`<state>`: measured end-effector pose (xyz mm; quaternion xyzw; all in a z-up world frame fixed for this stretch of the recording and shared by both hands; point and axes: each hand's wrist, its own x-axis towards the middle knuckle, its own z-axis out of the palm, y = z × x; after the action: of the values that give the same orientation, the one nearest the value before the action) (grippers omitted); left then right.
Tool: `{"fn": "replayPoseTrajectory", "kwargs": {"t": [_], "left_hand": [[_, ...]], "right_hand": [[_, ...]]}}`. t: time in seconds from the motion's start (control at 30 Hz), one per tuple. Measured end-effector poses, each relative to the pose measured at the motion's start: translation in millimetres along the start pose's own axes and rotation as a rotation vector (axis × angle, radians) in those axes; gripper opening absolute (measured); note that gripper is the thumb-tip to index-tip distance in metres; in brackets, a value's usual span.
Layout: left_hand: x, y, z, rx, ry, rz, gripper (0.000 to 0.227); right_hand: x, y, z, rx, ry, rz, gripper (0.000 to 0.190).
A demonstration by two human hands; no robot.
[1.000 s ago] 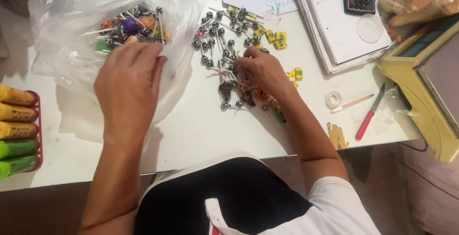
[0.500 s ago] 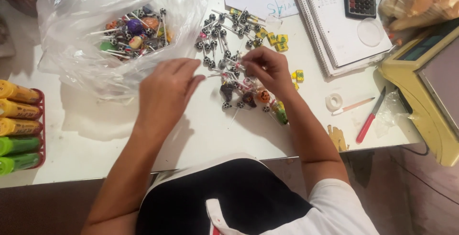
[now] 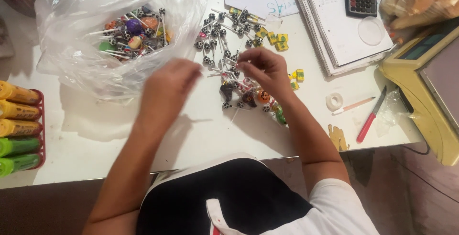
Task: The person sorts various small candies and lollipops by hand, picking them from a large clear plastic bag and placing them into a pink cardboard box.
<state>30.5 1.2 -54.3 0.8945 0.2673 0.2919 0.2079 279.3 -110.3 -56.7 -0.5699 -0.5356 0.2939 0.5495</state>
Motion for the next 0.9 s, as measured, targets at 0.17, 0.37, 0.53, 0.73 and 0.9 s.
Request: {"fn": "replayPoseTrajectory", "kwargs": {"t": [0.17, 0.37, 0.53, 0.73, 0.9], "left_hand": [[3, -50, -25, 0.32, 0.198, -0.006, 0.014], [-2, -72, -30, 0.529, 0.288, -0.055, 0.013], [-1, -42, -21, 0.429, 0.313, 0.013, 0.018], [-5, -17, 38, 0.441, 0.263, 0.137, 0.012], [-7, -2, 47, 0.374, 0.162, 0.174, 0.017]], "right_hand": [[7, 24, -10, -0.321, 0.047, -0.021, 0.016], [8, 71, -12, -0.824, -0.009, -0.121, 0.012], [7, 77, -9, -0.975, -0.062, -0.127, 0.008], [7, 88, -7, -1.019, -0.09, -0.208, 0.01], [10, 65, -9, -0.915, -0.045, -0.285, 0.008]]}}
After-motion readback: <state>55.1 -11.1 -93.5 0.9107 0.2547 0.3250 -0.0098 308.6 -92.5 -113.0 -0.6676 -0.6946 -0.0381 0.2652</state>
